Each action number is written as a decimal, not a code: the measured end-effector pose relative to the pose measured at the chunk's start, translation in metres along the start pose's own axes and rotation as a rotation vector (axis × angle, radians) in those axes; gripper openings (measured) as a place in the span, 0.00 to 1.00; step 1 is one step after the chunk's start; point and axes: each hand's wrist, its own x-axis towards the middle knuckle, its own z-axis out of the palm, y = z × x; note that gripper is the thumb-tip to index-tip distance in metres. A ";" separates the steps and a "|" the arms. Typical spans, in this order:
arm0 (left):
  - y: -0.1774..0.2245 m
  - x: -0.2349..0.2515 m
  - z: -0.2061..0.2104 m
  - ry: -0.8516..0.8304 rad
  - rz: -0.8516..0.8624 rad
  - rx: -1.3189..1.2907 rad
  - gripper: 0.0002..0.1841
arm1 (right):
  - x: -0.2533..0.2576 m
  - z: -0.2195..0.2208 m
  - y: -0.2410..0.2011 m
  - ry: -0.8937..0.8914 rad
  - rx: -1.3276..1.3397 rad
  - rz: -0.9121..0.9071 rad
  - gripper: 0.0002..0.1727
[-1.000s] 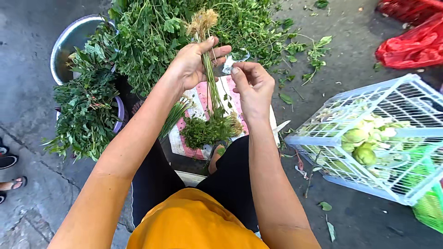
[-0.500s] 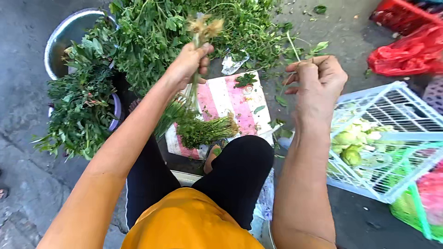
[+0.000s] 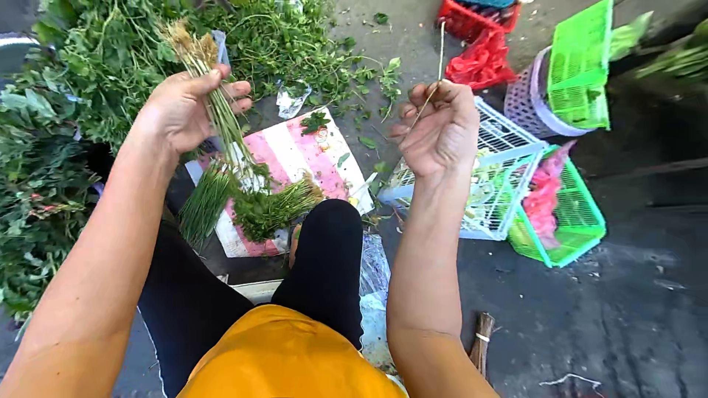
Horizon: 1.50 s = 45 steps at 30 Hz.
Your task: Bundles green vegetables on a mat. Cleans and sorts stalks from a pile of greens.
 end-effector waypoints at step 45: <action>0.028 -0.049 -0.015 0.348 0.091 -0.738 0.17 | -0.058 0.047 0.105 0.063 -0.088 0.255 0.09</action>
